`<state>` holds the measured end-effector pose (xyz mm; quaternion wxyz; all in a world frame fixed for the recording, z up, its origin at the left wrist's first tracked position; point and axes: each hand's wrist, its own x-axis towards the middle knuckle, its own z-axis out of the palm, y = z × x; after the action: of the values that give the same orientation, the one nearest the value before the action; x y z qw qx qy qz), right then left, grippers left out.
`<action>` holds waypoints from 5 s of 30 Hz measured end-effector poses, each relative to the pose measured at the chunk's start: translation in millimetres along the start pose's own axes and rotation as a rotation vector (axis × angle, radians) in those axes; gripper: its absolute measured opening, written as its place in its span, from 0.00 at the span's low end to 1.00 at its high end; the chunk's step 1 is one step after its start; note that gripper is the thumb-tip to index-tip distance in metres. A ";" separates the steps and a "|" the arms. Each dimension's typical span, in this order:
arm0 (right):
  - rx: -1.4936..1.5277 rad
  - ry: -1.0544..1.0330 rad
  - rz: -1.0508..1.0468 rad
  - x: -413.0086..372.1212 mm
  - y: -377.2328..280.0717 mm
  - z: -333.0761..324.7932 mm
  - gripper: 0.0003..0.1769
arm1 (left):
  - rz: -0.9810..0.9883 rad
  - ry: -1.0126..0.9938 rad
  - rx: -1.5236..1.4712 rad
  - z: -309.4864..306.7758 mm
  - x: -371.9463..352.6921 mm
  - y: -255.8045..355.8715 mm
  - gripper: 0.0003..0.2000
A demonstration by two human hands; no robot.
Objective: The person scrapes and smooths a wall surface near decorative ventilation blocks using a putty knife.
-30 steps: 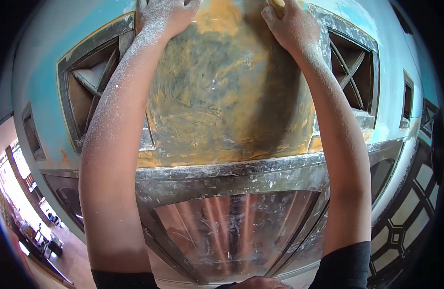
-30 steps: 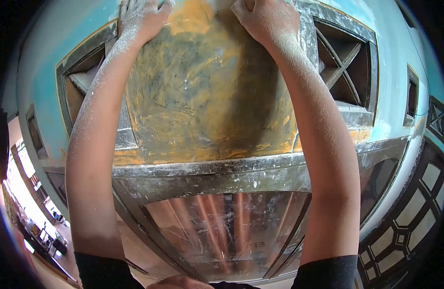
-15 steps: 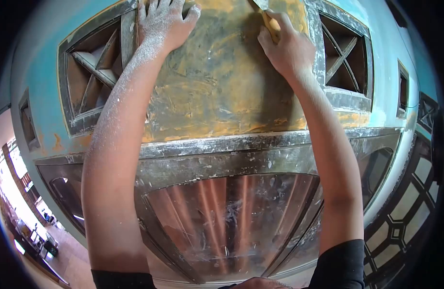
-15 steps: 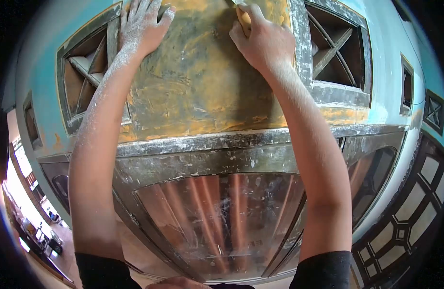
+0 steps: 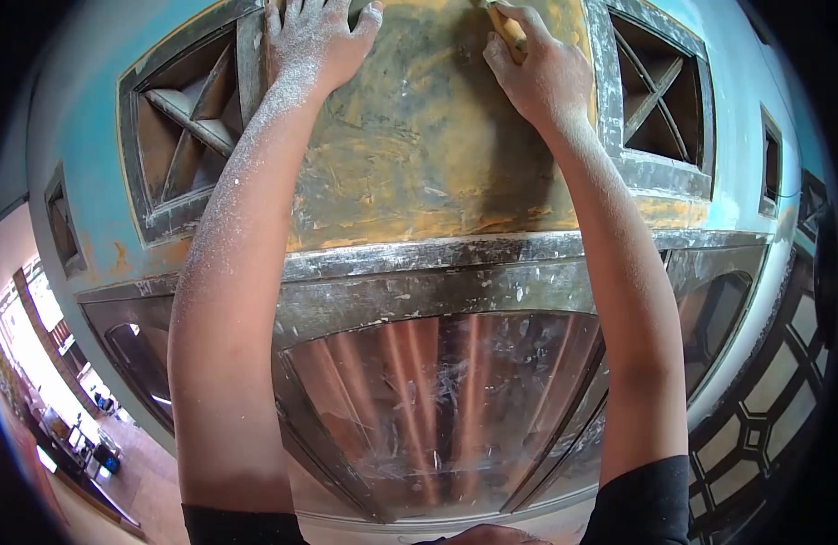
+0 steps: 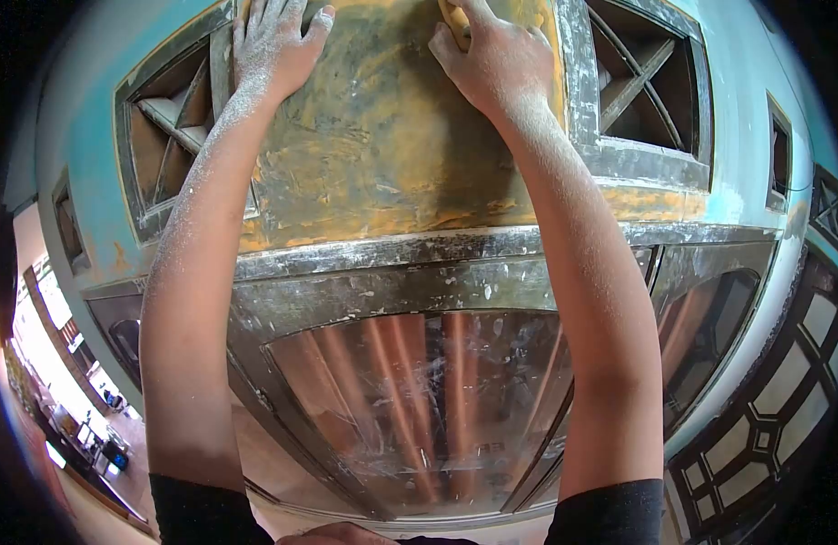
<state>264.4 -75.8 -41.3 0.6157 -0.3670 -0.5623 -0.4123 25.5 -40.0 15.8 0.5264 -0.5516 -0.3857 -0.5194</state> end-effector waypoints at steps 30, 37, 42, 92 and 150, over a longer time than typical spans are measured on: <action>-0.093 -0.075 -0.025 -95.7 -2.1 -2.7 0.26 | 0.039 0.005 0.002 -1.2 -107.7 6.8 0.33; -0.059 -0.254 0.119 -143.9 -17.8 -25.7 0.30 | 0.052 -0.089 -0.045 -20.5 -162.1 24.0 0.36; -0.088 -0.261 0.118 -171.4 -17.9 -28.1 0.31 | 0.064 -0.138 -0.051 -26.6 -197.3 30.1 0.36; 0.019 -0.183 0.189 2.4 -51.8 -43.0 0.19 | 0.059 0.033 -0.094 -8.1 -75.4 4.8 0.34; 0.236 -0.387 0.116 -103.6 -88.4 -13.0 0.33 | -0.042 -0.221 -0.889 -42.8 -134.0 37.6 0.30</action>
<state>185.3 -112.4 -146.7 0.5576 -0.3965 -0.6922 -0.2298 33.1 -71.4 -126.2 0.1837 -0.7682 -0.1905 -0.5829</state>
